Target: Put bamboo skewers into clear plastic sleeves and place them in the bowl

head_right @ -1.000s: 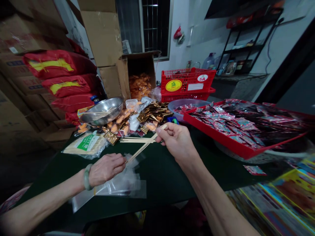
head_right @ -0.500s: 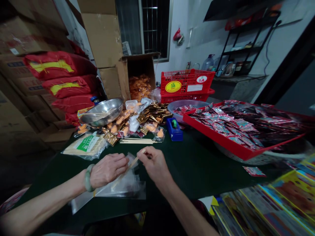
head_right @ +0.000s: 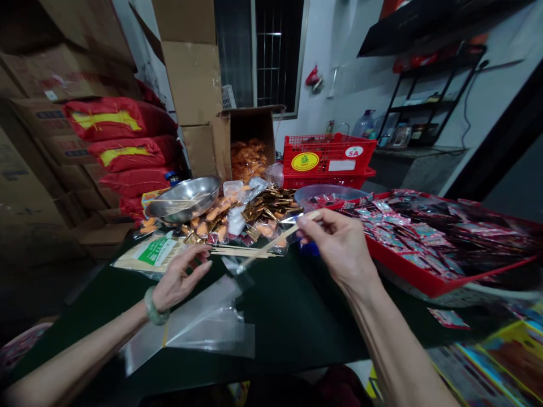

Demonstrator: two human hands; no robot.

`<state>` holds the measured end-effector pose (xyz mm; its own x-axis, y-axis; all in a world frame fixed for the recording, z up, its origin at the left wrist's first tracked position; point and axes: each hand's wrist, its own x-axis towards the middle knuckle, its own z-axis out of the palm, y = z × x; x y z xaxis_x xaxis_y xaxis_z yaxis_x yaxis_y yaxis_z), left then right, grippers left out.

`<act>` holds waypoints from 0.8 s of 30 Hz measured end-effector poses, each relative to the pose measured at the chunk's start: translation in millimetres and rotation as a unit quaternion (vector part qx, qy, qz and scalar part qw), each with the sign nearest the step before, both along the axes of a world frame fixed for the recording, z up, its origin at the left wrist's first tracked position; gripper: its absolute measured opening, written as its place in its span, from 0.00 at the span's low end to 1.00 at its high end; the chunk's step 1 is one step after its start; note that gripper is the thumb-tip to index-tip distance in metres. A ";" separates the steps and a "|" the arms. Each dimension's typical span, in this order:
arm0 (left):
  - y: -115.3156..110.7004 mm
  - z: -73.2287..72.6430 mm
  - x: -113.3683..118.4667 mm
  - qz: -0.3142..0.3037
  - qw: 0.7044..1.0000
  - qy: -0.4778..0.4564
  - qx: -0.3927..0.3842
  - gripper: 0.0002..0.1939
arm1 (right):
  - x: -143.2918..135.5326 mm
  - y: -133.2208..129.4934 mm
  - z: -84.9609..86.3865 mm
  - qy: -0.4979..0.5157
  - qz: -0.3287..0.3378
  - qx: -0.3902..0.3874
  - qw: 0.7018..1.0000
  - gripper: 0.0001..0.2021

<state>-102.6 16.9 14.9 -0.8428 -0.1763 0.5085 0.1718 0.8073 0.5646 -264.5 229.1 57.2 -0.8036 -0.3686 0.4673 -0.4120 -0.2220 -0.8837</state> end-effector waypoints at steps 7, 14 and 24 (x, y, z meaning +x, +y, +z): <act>45.1 35.1 -11.5 -0.119 0.946 -0.053 0.297 0.19 | 41.6 -18.5 10.5 0.058 0.237 0.214 0.946 0.07; 51.0 39.3 -12.1 -0.088 0.922 -0.030 0.377 0.13 | 44.2 -22.5 9.3 0.078 0.304 0.233 0.920 0.09; 59.6 38.6 -8.8 -0.101 0.942 -0.028 0.318 0.11 | 81.7 -31.4 1.4 0.498 -0.154 0.149 0.840 0.08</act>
<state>-111.4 76.5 53.5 -0.9144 -0.2631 0.3077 0.2411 0.2567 0.9359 -182.8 197.7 58.6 -0.1463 -0.4354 0.8883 -0.9777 0.2002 -0.0629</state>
